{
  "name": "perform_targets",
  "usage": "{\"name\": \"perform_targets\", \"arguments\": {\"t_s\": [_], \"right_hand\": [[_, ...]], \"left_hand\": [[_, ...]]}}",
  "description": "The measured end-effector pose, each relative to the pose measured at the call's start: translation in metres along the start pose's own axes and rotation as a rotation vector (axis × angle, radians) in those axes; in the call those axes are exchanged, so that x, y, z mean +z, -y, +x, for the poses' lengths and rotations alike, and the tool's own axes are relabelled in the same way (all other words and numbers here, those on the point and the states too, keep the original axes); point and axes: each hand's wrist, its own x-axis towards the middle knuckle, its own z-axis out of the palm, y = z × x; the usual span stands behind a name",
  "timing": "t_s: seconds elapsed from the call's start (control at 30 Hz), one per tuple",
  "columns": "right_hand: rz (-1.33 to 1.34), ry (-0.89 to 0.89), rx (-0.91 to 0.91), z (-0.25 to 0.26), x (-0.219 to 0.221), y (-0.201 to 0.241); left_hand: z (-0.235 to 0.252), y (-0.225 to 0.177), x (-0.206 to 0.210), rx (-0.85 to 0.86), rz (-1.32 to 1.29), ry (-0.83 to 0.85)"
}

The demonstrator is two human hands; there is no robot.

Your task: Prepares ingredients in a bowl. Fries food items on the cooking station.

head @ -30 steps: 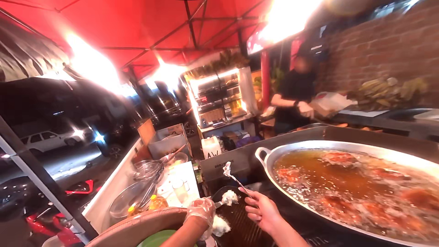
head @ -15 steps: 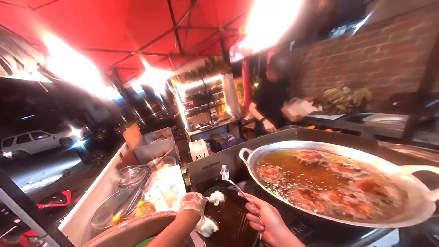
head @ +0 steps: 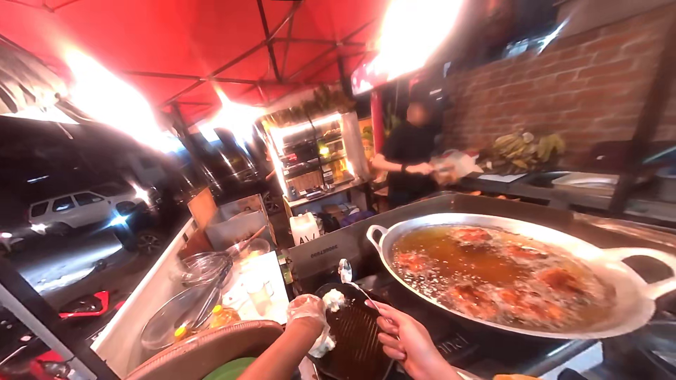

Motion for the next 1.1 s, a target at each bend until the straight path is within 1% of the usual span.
{"name": "perform_targets", "arguments": {"t_s": [0.23, 0.5, 0.67, 0.8, 0.93, 1.1], "right_hand": [[-0.004, -0.004, 0.009, -0.013, -0.006, -0.003], [0.009, -0.015, 0.0, -0.02, -0.014, -0.006], [0.008, -0.025, 0.002, -0.024, -0.015, -0.006], [0.002, -0.019, -0.018, -0.026, -0.021, -0.007], [0.008, -0.026, -0.022, -0.029, -0.023, -0.007], [-0.02, -0.025, -0.037, -0.033, -0.026, -0.007]], "left_hand": [[0.001, 0.002, 0.003, 0.022, 0.02, -0.002], [-0.017, 0.006, -0.02, -0.027, 0.078, 0.03], [-0.016, -0.002, -0.013, -0.018, 0.078, 0.01], [-0.005, 0.0, -0.006, 0.009, 0.063, -0.018], [0.004, 0.003, 0.002, 0.0, 0.066, -0.026], [-0.01, 0.012, -0.008, -0.007, 0.069, -0.02]]}}
